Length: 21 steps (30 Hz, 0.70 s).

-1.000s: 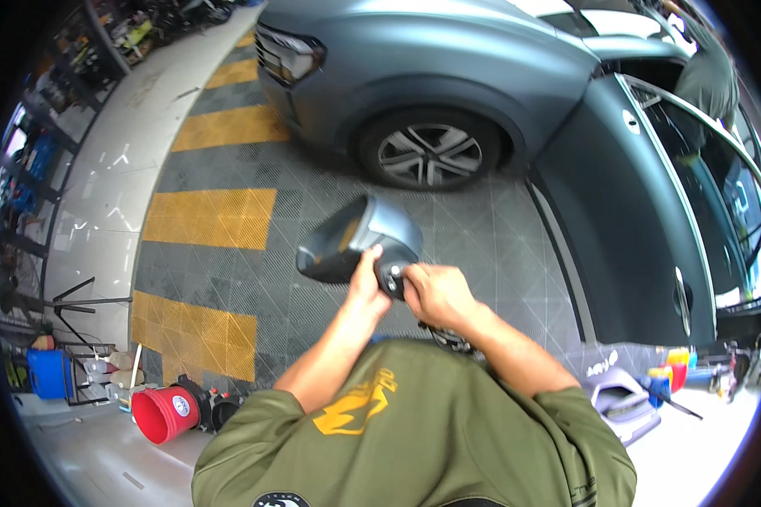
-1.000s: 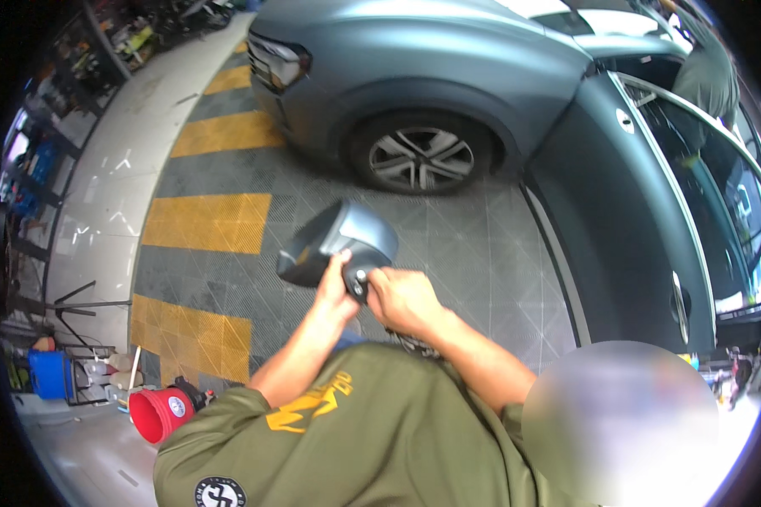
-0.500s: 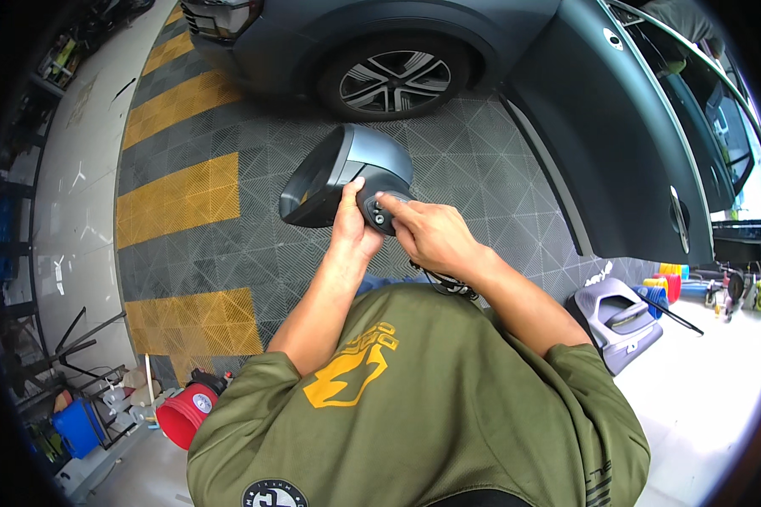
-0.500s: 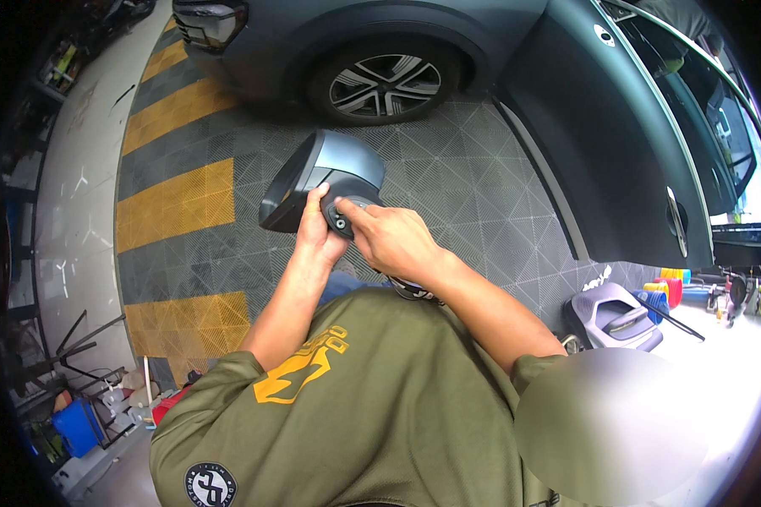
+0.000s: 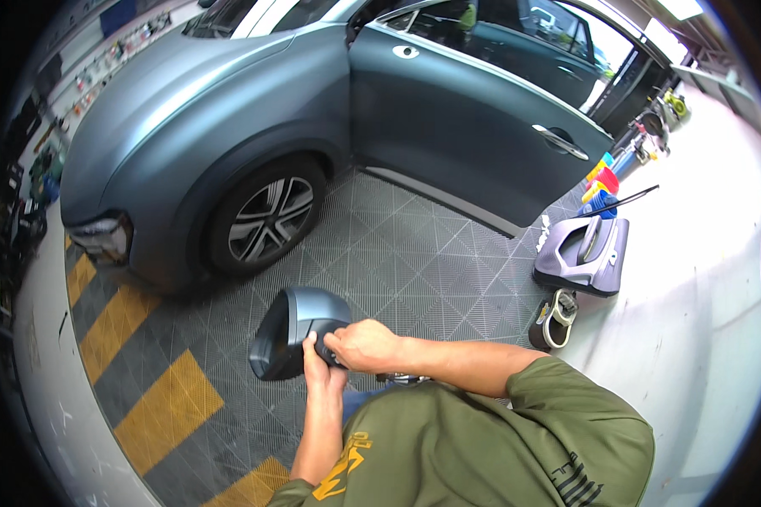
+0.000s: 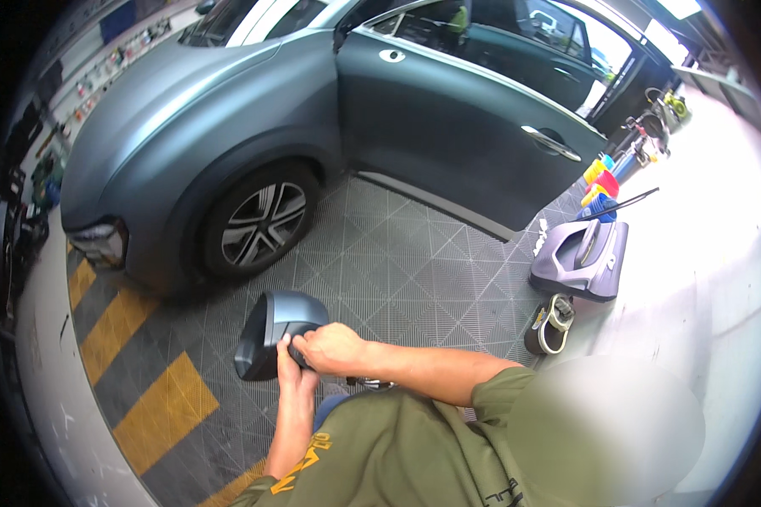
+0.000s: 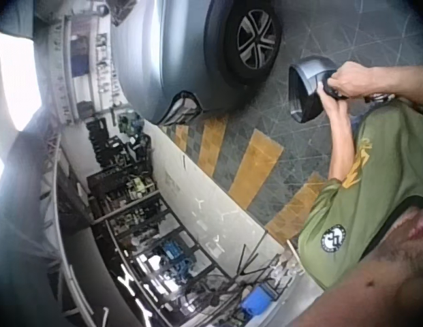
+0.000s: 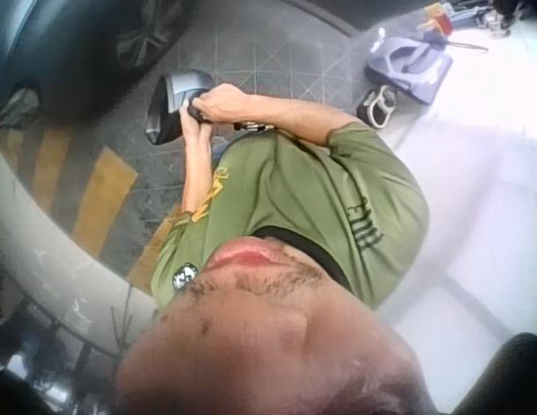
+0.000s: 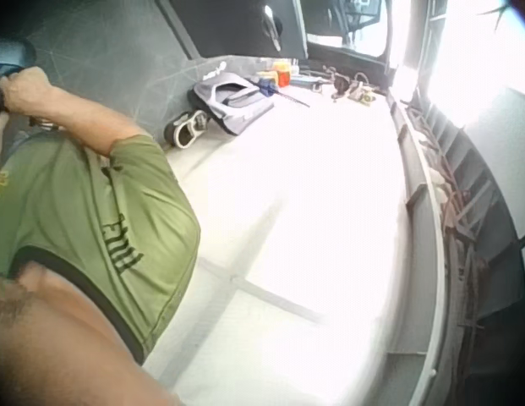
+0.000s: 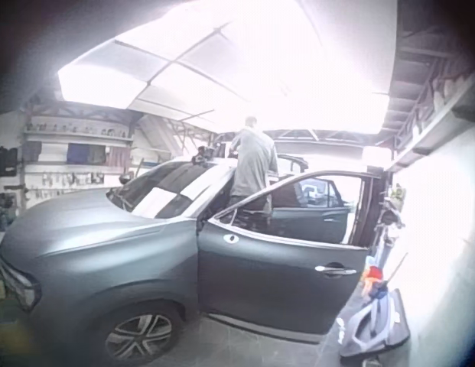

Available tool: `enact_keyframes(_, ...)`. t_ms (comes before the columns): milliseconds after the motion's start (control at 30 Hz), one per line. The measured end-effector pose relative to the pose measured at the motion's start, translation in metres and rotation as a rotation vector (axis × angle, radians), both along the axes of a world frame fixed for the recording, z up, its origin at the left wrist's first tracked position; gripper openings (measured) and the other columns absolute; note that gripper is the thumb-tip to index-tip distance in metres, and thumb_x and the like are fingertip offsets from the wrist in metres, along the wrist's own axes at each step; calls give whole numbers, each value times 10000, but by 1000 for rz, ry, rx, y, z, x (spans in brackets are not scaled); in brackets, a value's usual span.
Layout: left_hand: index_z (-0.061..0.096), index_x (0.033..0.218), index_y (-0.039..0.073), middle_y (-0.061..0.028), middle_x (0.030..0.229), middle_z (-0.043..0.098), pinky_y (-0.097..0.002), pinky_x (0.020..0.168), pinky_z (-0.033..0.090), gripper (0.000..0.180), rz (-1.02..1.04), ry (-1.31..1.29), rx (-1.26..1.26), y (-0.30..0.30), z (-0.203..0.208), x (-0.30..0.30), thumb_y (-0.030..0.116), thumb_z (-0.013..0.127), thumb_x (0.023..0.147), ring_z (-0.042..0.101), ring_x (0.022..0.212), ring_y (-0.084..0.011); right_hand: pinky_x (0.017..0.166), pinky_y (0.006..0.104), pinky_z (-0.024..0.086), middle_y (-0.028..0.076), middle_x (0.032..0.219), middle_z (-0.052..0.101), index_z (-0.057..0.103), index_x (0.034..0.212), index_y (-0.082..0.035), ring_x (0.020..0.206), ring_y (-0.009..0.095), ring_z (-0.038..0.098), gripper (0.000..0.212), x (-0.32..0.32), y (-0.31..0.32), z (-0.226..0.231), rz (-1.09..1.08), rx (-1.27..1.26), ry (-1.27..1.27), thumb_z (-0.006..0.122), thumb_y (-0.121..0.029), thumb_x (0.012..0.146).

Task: The person uses a T-handle wrench to loosen and remove bolts securing the side mirror to the car door. After removing the mirror, the person disconnects the wiring harness and sets the mirror aside.

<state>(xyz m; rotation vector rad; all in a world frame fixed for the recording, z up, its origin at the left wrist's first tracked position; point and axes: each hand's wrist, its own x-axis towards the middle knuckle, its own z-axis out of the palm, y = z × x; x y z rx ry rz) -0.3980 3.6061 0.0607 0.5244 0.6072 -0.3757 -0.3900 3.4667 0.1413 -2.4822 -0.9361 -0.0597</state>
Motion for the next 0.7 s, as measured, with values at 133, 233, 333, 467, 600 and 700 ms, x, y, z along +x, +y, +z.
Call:
enact_keyframes(133,556,1030,27,-128,1022,627,-412,925,472,418,-46,78,-59,-19,10,8,412,522,873,604,994,-269,494,444,484,146,652,580,501,799,-19,569,317,611,151,-3,-20,7,-6,-10,52,579,-148,786)
enact_keyframes(233,525,1160,26,-124,1138,596,-416,945,465,456,-64,92,-57,-30,2,10,394,480,895,579,1053,-276,502,446,485,148,651,577,507,831,-17,572,319,611,175,2,-34,2,-33,-77,129,578,-176,817)
enact_keyframes(333,538,1134,40,-113,1124,602,-416,942,466,457,-90,69,-47,-37,6,16,412,521,869,580,1056,-272,511,448,486,158,660,587,524,812,-15,577,324,614,204,0,-46,15,-57,67,31,569,-210,853)
enact_keyframes(467,524,1180,37,-117,1190,576,-436,973,444,472,-100,46,-19,-50,13,21,406,477,890,557,1103,-281,514,444,489,148,675,591,519,841,-13,580,325,615,217,8,-56,0,-62,50,52,568,-223,862)
enact_keyframes(600,509,1211,22,-132,1224,560,-429,991,433,481,-101,22,-15,-50,20,21,394,437,915,544,1126,-286,510,429,492,150,640,575,532,803,-14,560,322,603,209,7,-60,5,-93,159,-29,550,-211,870)
enact_keyframes(700,510,1216,31,-131,1219,562,-426,988,436,479,-79,36,-40,-56,18,17,396,440,914,545,1123,-288,508,430,492,142,651,574,551,806,-22,565,313,607,204,9,-69,8,-22,82,0,548,-216,867)
